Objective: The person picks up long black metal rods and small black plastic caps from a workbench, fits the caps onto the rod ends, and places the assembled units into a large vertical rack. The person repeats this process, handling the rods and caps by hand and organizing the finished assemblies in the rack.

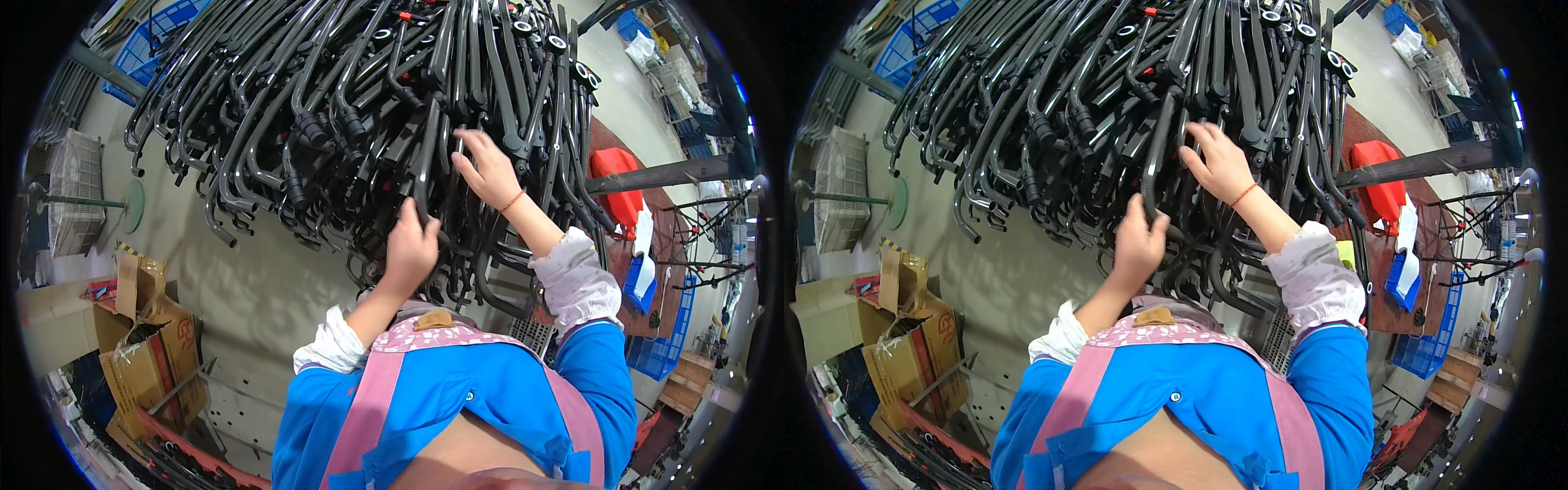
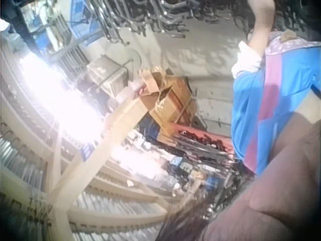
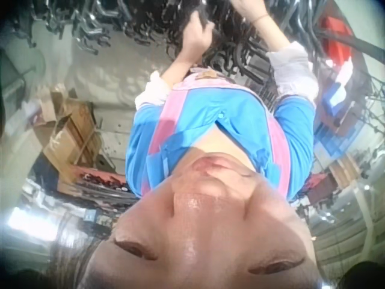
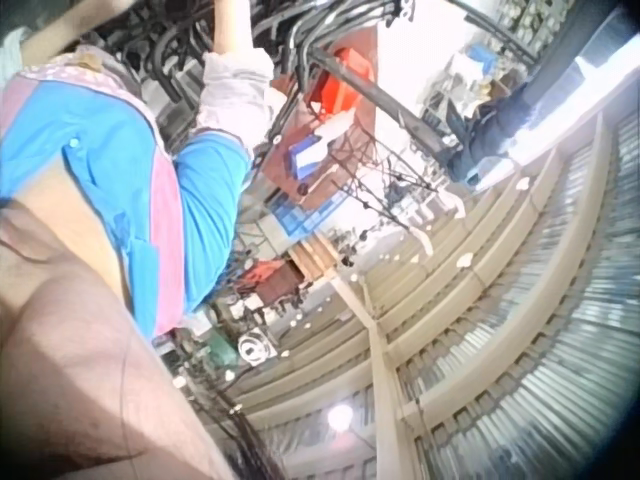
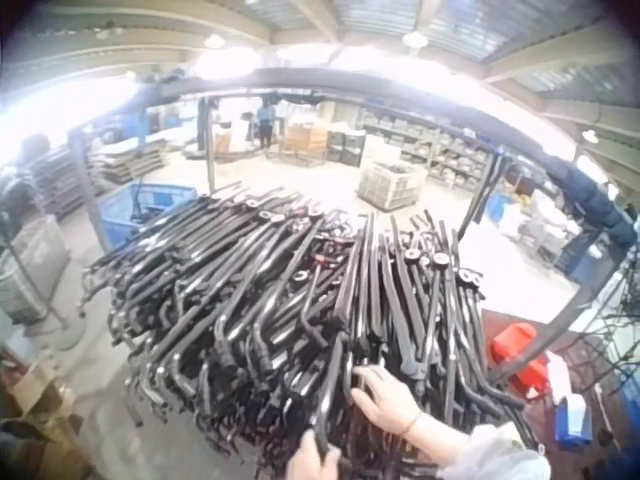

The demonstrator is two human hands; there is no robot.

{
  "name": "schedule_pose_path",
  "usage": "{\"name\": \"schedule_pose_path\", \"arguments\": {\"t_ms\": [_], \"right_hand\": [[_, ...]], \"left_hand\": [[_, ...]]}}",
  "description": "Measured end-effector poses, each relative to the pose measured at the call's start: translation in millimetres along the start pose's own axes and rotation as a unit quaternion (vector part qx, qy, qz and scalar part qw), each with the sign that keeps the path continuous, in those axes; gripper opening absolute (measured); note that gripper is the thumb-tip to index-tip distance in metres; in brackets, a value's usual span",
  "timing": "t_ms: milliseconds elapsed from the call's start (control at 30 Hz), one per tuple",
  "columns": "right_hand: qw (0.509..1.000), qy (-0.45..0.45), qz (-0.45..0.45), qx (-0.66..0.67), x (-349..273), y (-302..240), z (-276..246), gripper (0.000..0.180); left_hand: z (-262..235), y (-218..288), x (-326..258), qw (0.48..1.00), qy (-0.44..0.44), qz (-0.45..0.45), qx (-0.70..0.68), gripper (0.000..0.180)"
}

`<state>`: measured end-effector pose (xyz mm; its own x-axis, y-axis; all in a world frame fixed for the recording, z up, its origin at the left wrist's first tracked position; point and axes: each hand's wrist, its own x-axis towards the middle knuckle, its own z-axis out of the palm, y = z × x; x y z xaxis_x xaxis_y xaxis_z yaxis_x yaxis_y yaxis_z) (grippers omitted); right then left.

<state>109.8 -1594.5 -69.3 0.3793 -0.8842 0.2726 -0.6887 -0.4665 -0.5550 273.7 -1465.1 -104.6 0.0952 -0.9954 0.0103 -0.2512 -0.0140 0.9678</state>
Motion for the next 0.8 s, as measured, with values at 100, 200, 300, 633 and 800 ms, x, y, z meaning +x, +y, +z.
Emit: {"name": "schedule_pose_path", "arguments": {"t_ms": [100, 200, 300, 633, 800], "right_hand": [[0.982, -0.033, -0.147, -0.115, 17.2, -38.3, -7.3, 0.044], [0.927, -0.288, -0.088, -0.222, 11.3, -31.2, 20.7, 0.028], [0.961, -0.211, -0.113, -0.138, 3.5, -11.9, 32.3, 0.022], [0.973, -0.192, -0.107, -0.072, 4.4, -5.9, 39.2, 0.028], [0.977, -0.17, -0.107, -0.066, 9.7, -2.5, 49.2, 0.028]], "left_hand": [[26.6, -8.4, -11.0, 0.996, -0.066, -0.014, 0.051, 0.039], [25.8, -15.1, -5.5, 0.991, -0.119, 0.007, 0.068, 0.041], [0.5, -7.1, 4.7, 0.98, -0.178, -0.003, 0.091, 0.029], [-83.6, 8.2, 48.7, 0.984, 0.144, 0.017, -0.106, 0.019], [-106.2, 4.1, 44.3, 0.98, 0.199, 0.011, -0.005, 0.022]]}}
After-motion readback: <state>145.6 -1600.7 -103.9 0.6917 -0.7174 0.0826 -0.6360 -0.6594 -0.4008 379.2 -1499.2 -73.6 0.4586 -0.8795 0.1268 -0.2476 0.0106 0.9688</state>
